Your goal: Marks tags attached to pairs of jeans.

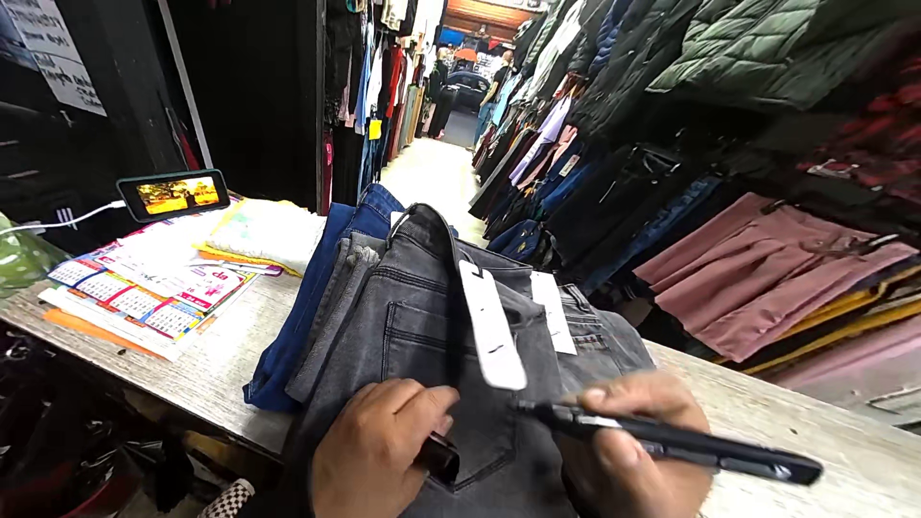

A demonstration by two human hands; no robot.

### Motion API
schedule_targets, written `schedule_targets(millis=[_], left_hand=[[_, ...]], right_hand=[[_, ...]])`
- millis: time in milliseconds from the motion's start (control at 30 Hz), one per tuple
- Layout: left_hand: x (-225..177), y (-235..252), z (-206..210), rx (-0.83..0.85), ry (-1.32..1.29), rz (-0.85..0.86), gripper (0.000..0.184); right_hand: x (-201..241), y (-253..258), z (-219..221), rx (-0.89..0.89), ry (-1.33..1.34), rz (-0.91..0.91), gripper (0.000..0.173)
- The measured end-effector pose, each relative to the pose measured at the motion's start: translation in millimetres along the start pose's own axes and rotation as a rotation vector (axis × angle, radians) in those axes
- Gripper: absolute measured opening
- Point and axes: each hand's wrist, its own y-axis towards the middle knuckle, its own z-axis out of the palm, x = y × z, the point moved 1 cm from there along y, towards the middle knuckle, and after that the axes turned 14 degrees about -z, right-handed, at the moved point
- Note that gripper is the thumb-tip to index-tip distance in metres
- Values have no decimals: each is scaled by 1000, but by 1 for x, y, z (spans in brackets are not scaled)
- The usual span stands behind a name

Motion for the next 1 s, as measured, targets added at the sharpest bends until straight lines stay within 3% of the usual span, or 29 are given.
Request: schedule_targets(millis=[100, 333, 467, 533, 733, 833, 933, 1000], left_hand=[[-11, 3, -7, 20, 7, -45, 20], [-28, -3, -24, 209, 8, -63, 15], [-38, -3, -44, 599, -211, -155, 16], [-42, -1, -50, 689, -271, -179, 17], [-42, -5, -39, 260, 31, -94, 12], [-40, -5, -44, 326, -46, -48, 18], [-30, -7, -71, 354, -85, -157, 14], [-11, -11, -97, 240, 48, -364, 33]], right_hand=[[26, -3, 19, 137, -40, -17, 17], [33, -16, 32, 316, -37, 46, 16], [45, -13, 34, 413, -45, 31, 20], [52, -10, 39, 434, -69, -3, 28], [51, -25, 61, 308, -159, -4, 22], [40, -26, 60, 343, 119, 200, 14], [41, -18, 31, 322, 19, 268, 43], [29, -10, 5, 253, -243, 167, 51]])
